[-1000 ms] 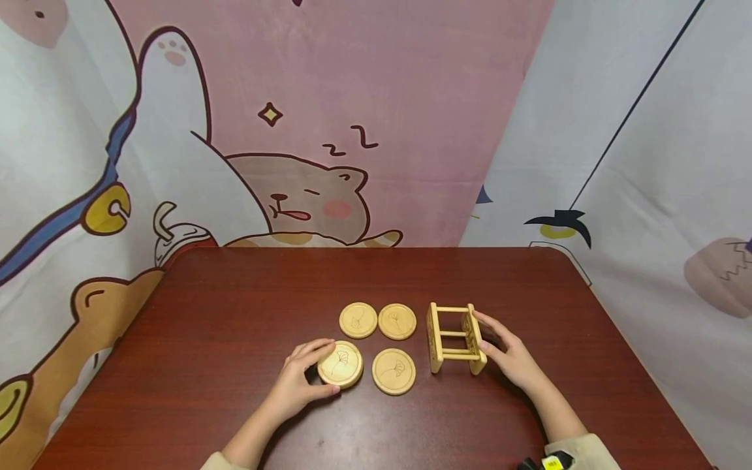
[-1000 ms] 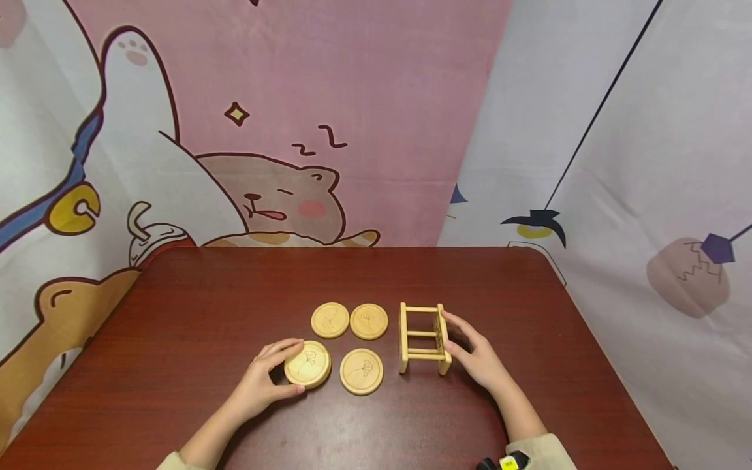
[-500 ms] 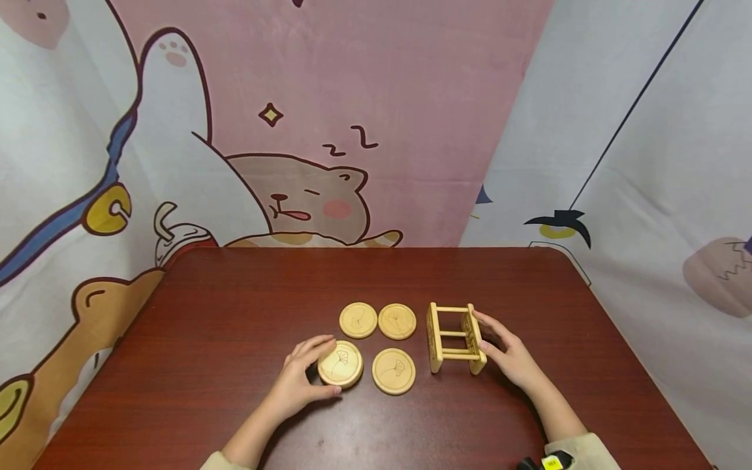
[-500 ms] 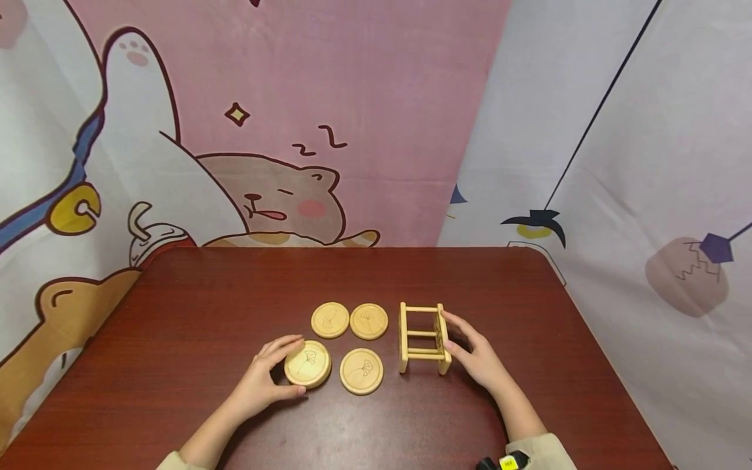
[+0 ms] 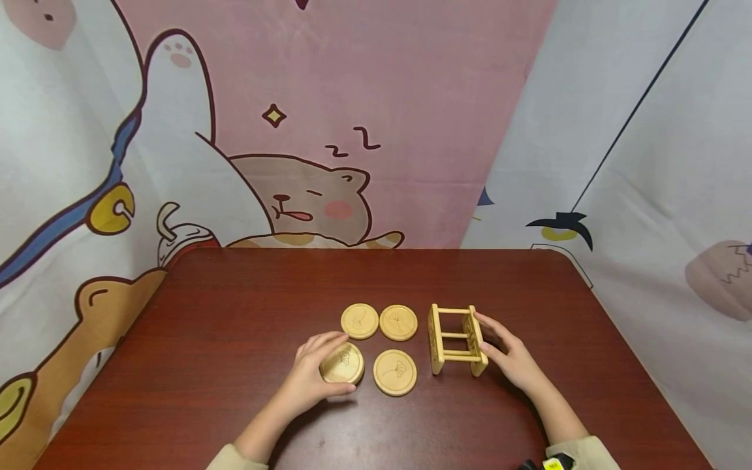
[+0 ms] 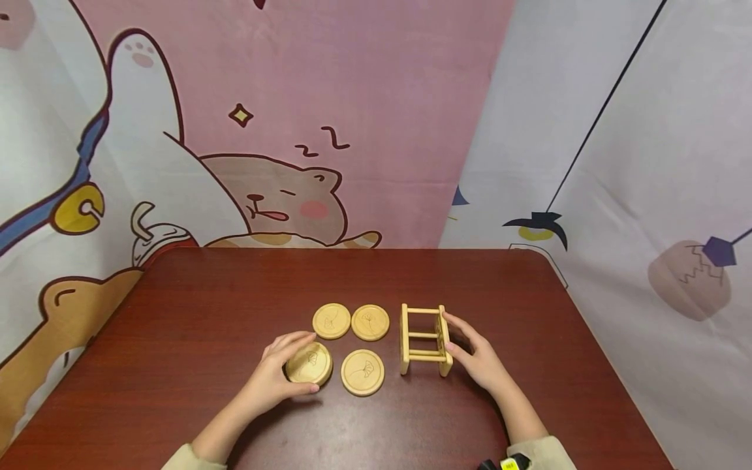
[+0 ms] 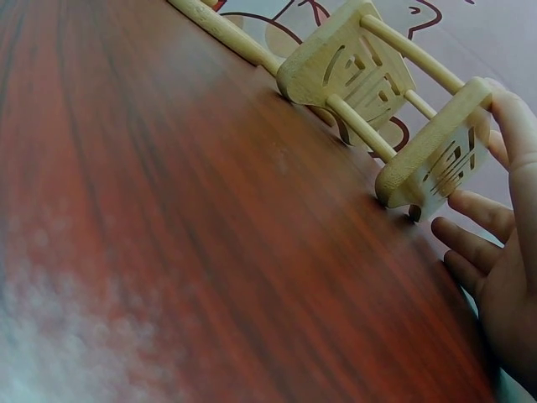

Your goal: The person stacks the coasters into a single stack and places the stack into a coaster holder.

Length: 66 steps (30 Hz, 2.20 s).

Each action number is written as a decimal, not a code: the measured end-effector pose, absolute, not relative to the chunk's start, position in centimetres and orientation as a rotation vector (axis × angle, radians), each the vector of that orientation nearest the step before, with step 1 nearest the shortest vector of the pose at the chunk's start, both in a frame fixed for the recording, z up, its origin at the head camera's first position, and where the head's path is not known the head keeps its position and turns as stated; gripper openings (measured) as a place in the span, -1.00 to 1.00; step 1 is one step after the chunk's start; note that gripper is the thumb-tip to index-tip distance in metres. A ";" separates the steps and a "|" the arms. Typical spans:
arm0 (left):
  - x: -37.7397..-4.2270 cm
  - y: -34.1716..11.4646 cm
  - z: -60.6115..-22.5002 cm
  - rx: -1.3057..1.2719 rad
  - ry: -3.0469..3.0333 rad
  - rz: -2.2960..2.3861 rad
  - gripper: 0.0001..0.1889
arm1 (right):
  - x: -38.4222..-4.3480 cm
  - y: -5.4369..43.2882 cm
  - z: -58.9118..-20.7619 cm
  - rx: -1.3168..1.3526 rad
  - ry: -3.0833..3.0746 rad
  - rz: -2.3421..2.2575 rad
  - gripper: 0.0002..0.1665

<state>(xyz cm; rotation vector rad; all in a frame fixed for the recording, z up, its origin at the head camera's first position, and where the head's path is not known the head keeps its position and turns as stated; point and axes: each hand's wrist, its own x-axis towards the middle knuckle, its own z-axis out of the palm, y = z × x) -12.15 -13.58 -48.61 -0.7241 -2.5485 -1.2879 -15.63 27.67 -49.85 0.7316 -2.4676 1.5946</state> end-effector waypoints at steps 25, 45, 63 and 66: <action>-13.4 -8.9 -46.9 -0.989 -2.654 -0.921 -0.02 | -15.7 27.8 -50.1 0.733 -2.471 1.590 -0.35; -13.8 -6.5 -47.3 -1.089 -2.754 -0.672 0.00 | -15.8 27.9 -50.3 0.720 -2.486 1.577 -0.36; -13.9 -6.0 -47.1 -1.090 -2.839 -0.584 -0.05 | -15.9 27.7 -50.2 0.751 -2.449 1.615 -0.36; -14.0 -5.9 -47.2 -1.090 -2.851 -0.562 -0.07 | -15.9 27.7 -50.1 0.758 -2.445 1.618 -0.36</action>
